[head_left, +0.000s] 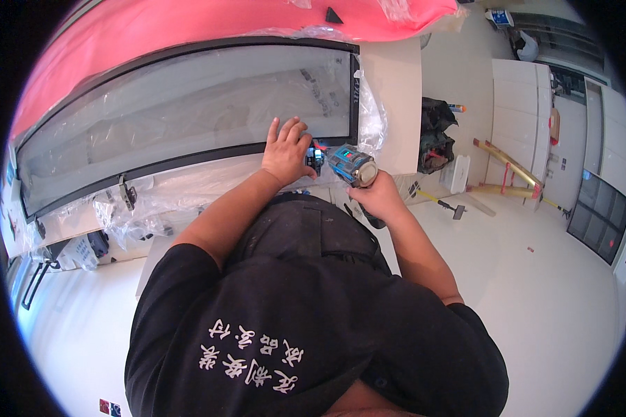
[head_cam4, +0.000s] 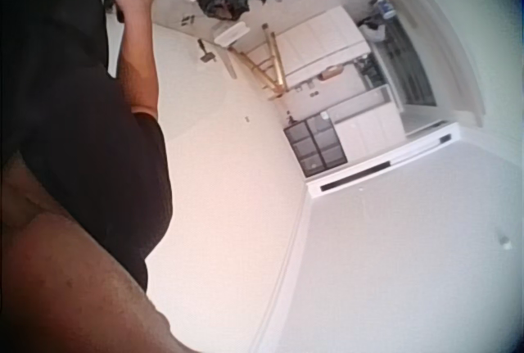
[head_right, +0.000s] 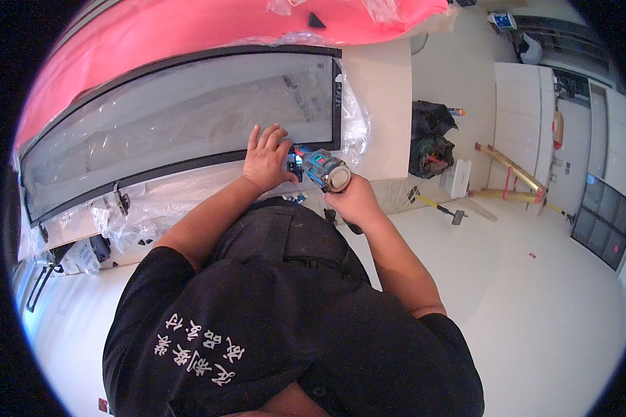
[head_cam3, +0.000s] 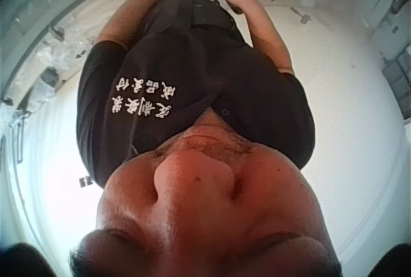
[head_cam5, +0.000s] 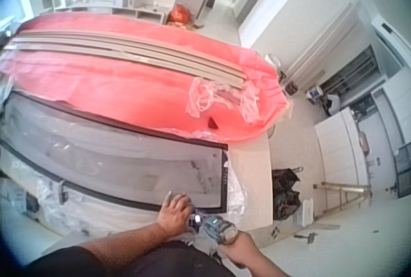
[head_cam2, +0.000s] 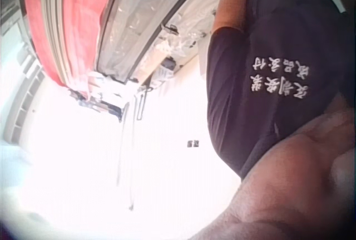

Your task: The person attaches small metal brackets and plastic clips to a black window frame on a workbench using a power drill and screws, then wipes the frame and glass with a blue cloth.

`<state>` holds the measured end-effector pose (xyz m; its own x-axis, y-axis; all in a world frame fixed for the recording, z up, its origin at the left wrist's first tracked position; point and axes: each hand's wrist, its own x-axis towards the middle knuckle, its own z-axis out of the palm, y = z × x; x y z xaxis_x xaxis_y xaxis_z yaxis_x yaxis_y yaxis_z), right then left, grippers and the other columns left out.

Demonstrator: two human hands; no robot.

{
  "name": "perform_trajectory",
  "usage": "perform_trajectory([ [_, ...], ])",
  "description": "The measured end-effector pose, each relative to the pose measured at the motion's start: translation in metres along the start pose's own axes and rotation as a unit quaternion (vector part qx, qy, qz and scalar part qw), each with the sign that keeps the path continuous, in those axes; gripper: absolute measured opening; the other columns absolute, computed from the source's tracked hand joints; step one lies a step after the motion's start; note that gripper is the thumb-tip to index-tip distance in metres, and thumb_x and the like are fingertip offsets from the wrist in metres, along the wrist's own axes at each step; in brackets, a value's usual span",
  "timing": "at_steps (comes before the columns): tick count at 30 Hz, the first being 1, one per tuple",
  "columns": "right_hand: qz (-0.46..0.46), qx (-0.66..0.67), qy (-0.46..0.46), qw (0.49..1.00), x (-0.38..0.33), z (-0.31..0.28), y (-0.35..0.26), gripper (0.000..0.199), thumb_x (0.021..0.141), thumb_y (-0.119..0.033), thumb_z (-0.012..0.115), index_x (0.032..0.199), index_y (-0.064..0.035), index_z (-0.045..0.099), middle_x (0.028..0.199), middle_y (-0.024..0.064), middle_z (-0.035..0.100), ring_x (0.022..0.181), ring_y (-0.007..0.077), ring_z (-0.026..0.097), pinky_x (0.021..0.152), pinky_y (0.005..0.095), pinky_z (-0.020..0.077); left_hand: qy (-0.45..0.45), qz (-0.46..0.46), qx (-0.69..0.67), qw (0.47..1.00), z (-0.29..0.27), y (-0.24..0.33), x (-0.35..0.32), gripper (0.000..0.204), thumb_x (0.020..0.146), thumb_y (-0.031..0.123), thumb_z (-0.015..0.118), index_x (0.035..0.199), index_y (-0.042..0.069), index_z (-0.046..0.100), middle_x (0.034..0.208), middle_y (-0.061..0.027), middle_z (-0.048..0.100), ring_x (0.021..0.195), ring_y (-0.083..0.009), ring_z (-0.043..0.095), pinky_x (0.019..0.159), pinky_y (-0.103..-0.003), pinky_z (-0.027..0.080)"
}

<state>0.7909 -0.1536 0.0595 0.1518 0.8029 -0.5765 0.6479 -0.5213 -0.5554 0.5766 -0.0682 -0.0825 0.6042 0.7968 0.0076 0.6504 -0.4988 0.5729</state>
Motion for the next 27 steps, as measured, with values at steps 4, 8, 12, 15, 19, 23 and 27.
perform_trajectory([
  [4, 0.002, -0.033, -0.004, 0.999, 0.008, 0.001, 0.000, 0.035, 0.077, -0.015, 0.080, 0.106, 0.0021, 0.071, 0.093, 0.0137, 0.076, 0.086, 0.0236, 0.073, 0.080, 0.0378, 0.0570, -0.004, 0.005, 0.002, 1.000, 0.000, 0.000, 0.000, 0.088, 0.052, 0.058, 0.091, 0.124, 0.013, 0.064, 0.142, -0.0050, 0.052, 0.149, -0.0263, 0.034, 0.126, -0.059, 0.013],
  [8, -0.002, -0.123, -0.015, 0.992, 0.016, -0.005, -0.027, 0.039, 0.075, -0.018, 0.079, 0.109, -0.0007, 0.072, 0.096, 0.0193, 0.075, 0.091, 0.0342, 0.073, 0.082, 0.0413, 0.0574, -0.006, 0.013, -0.001, 1.000, 0.002, -0.002, -0.001, 0.089, 0.054, 0.059, 0.090, 0.125, 0.012, 0.064, 0.142, -0.0051, 0.052, 0.149, -0.0259, 0.034, 0.127, -0.058, 0.014],
  [12, 0.024, -0.203, -0.035, 0.978, 0.022, -0.015, -0.070, 0.039, 0.077, -0.026, 0.074, 0.111, -0.0064, 0.071, 0.100, 0.0196, 0.075, 0.098, 0.0399, 0.071, 0.085, 0.0470, 0.0568, -0.006, 0.015, -0.003, 1.000, 0.002, -0.003, -0.001, 0.089, 0.054, 0.059, 0.089, 0.125, 0.012, 0.064, 0.142, -0.0051, 0.052, 0.149, -0.0256, 0.034, 0.127, -0.057, 0.013],
  [15, 0.030, -0.205, -0.049, 0.977, 0.024, -0.017, -0.078, 0.037, 0.075, -0.022, 0.074, 0.107, -0.0028, 0.072, 0.098, 0.0218, 0.074, 0.096, 0.0412, 0.071, 0.085, 0.0465, 0.0566, -0.013, 0.011, -0.007, 1.000, 0.001, -0.003, -0.001, 0.089, 0.054, 0.058, 0.089, 0.125, 0.012, 0.064, 0.142, -0.0051, 0.052, 0.149, -0.0256, 0.034, 0.127, -0.057, 0.013],
  [19, 0.044, -0.204, -0.058, 0.976, 0.027, -0.017, -0.076, 0.038, 0.075, -0.022, 0.074, 0.109, -0.0033, 0.072, 0.098, 0.0219, 0.074, 0.096, 0.0407, 0.071, 0.085, 0.0455, 0.0567, -0.017, 0.007, -0.007, 1.000, 0.001, -0.003, -0.001, 0.089, 0.055, 0.058, 0.090, 0.127, 0.012, 0.063, 0.145, -0.0054, 0.051, 0.151, -0.0257, 0.033, 0.127, -0.057, 0.012],
  [23, 0.029, -0.208, -0.051, 0.976, 0.029, -0.018, -0.070, 0.038, 0.075, -0.022, 0.074, 0.108, -0.0032, 0.073, 0.097, 0.0219, 0.074, 0.094, 0.0400, 0.071, 0.085, 0.0444, 0.0569, -0.028, 0.004, -0.003, 1.000, 0.000, -0.002, -0.001, 0.090, 0.055, 0.057, 0.090, 0.128, 0.013, 0.063, 0.147, -0.0059, 0.050, 0.152, -0.0259, 0.031, 0.127, -0.057, 0.011],
  [27, 0.037, -0.172, -0.052, 0.983, 0.033, -0.015, -0.060, 0.036, 0.075, -0.022, 0.074, 0.105, -0.0027, 0.073, 0.095, 0.0214, 0.074, 0.092, 0.0393, 0.072, 0.084, 0.0438, 0.0571, -0.033, 0.005, 0.001, 0.999, -0.002, -0.002, -0.001, 0.089, 0.056, 0.057, 0.090, 0.129, 0.012, 0.062, 0.148, -0.0061, 0.049, 0.153, -0.0260, 0.030, 0.128, -0.057, 0.010],
])
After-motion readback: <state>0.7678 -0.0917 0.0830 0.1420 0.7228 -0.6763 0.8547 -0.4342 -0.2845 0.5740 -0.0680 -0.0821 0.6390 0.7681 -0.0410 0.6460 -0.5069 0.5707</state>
